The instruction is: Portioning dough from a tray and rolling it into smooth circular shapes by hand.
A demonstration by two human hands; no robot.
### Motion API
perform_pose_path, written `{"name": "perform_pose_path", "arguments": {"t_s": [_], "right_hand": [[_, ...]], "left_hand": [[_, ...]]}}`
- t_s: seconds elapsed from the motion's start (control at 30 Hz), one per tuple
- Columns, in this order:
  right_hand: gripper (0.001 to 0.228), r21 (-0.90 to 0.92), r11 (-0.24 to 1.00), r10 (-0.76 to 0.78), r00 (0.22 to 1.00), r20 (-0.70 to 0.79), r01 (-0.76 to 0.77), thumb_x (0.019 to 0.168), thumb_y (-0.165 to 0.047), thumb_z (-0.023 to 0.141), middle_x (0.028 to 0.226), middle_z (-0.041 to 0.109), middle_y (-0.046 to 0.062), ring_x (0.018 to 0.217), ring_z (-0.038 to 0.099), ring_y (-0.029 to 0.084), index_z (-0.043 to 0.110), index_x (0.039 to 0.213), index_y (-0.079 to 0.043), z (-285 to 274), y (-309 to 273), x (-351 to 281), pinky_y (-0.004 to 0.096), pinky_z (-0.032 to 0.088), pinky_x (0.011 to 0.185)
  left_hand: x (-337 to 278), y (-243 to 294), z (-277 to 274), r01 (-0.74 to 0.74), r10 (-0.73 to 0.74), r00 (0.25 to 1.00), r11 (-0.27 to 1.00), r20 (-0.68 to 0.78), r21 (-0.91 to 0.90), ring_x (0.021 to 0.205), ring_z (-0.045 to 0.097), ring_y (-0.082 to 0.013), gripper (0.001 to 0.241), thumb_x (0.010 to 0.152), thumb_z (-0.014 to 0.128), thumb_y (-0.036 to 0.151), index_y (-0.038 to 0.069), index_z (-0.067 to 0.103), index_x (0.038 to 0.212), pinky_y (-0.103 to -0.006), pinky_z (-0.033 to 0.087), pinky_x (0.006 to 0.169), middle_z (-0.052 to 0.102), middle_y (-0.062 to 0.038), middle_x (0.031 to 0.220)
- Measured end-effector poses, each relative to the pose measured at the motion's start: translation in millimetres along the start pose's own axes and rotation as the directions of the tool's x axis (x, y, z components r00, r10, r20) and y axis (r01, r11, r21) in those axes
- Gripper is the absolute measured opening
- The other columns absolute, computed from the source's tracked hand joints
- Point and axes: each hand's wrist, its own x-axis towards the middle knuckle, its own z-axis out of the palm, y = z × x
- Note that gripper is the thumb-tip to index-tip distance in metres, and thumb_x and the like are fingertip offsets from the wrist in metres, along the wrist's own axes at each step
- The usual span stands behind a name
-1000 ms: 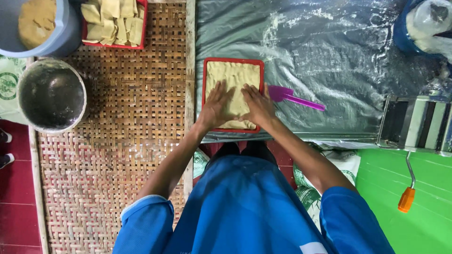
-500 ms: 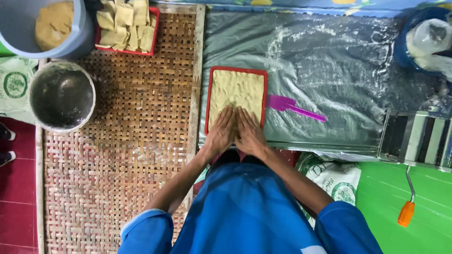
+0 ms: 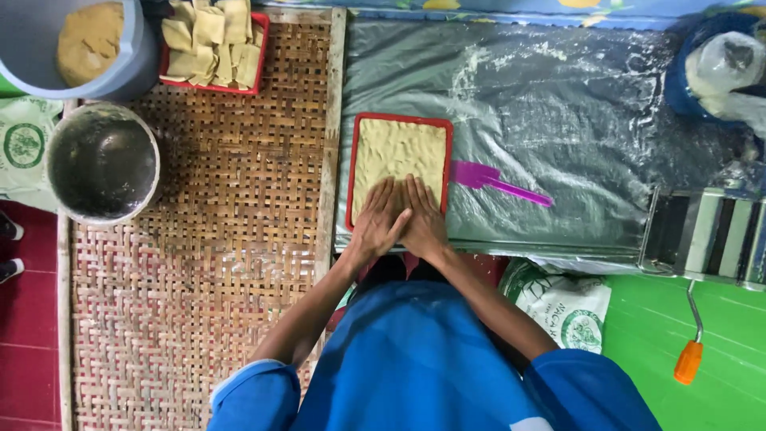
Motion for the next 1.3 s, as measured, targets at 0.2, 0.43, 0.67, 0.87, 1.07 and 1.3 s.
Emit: {"name": "perform_pose_path", "arguments": {"t_s": [0.2, 0.43, 0.67, 0.87, 1.07, 1.3], "right_hand": [[0.072, 0.225, 0.973, 0.052, 0.998, -0.032, -0.044, 0.100, -0.020, 0.054, 0.171, 0.020, 0.019, 0.156, 0.019, 0.038, 0.026, 0.163, -0.001, 6.0, 4.3, 0.3, 0.049, 0.012, 0.129], [0.073, 0.145, 0.987, 0.080, 0.996, -0.032, -0.075, 0.105, -0.028, 0.054, 0.170, 0.020, 0.023, 0.157, 0.017, 0.039, 0.022, 0.163, 0.001, 5.7, 3.9, 20.3, 0.052, 0.009, 0.129], [0.074, -0.030, 0.998, 0.046, 0.996, -0.078, -0.049, 0.097, -0.030, 0.053, 0.166, 0.031, 0.022, 0.153, 0.029, 0.038, 0.031, 0.160, 0.000, 22.7, 6.2, 26.5, 0.055, 0.020, 0.126], [0.062, 0.115, 0.987, 0.120, 0.989, -0.088, -0.110, 0.105, -0.024, 0.048, 0.167, 0.029, 0.022, 0.154, 0.025, 0.039, 0.033, 0.160, -0.001, 8.5, 8.1, 22.2, 0.053, 0.016, 0.126], [0.072, 0.025, 0.989, 0.147, 0.988, -0.055, -0.146, 0.104, -0.034, 0.050, 0.167, 0.024, 0.026, 0.156, 0.020, 0.039, 0.028, 0.160, 0.005, 4.8, 8.2, 35.2, 0.049, 0.011, 0.129], [0.088, 0.048, 0.988, 0.149, 0.987, -0.056, -0.147, 0.088, -0.047, 0.053, 0.162, 0.035, 0.026, 0.153, 0.031, 0.039, 0.035, 0.156, 0.005, 11.3, 15.9, 37.6, 0.054, 0.021, 0.125]], "left_hand": [[7.9, -10.0, -0.1, -0.052, 0.057, 0.998, 0.983, -0.026, 0.179, 0.155, 0.029, -0.0334, 0.088, 0.101, 0.040, 0.067, -0.001, 0.036, 0.157, -0.0435, 0.019, 0.128, 0.035, -0.023, 0.163], [8.2, -18.3, 19.3, -0.023, 0.034, 0.998, 0.980, -0.051, 0.199, 0.153, 0.034, -0.0323, 0.096, 0.098, 0.036, 0.075, -0.003, 0.041, 0.154, -0.0422, 0.021, 0.127, 0.042, -0.024, 0.159], [33.2, -18.7, 9.4, -0.018, 0.035, 0.993, 0.988, -0.109, 0.156, 0.153, 0.034, -0.0324, 0.081, 0.104, 0.038, 0.063, 0.000, 0.042, 0.155, -0.0446, 0.021, 0.128, 0.042, -0.022, 0.159], [37.8, -23.8, 21.0, 0.000, 0.025, 0.993, 0.977, -0.113, 0.213, 0.154, 0.029, -0.0347, 0.091, 0.100, 0.041, 0.070, -0.002, 0.040, 0.155, -0.0467, 0.022, 0.127, 0.036, -0.024, 0.162], [36.8, -17.7, 24.8, 0.092, -0.081, 0.994, 0.977, -0.067, 0.191, 0.156, 0.026, -0.0339, 0.092, 0.100, 0.035, 0.072, -0.001, 0.039, 0.155, -0.0478, 0.017, 0.128, 0.034, -0.023, 0.163], [75.0, 1.4, -3.6, 0.098, -0.090, 0.994, 0.987, -0.070, 0.124, 0.157, 0.020, -0.0398, 0.086, 0.104, 0.035, 0.065, -0.001, 0.034, 0.158, -0.0521, 0.017, 0.129, 0.023, -0.027, 0.167]]}}
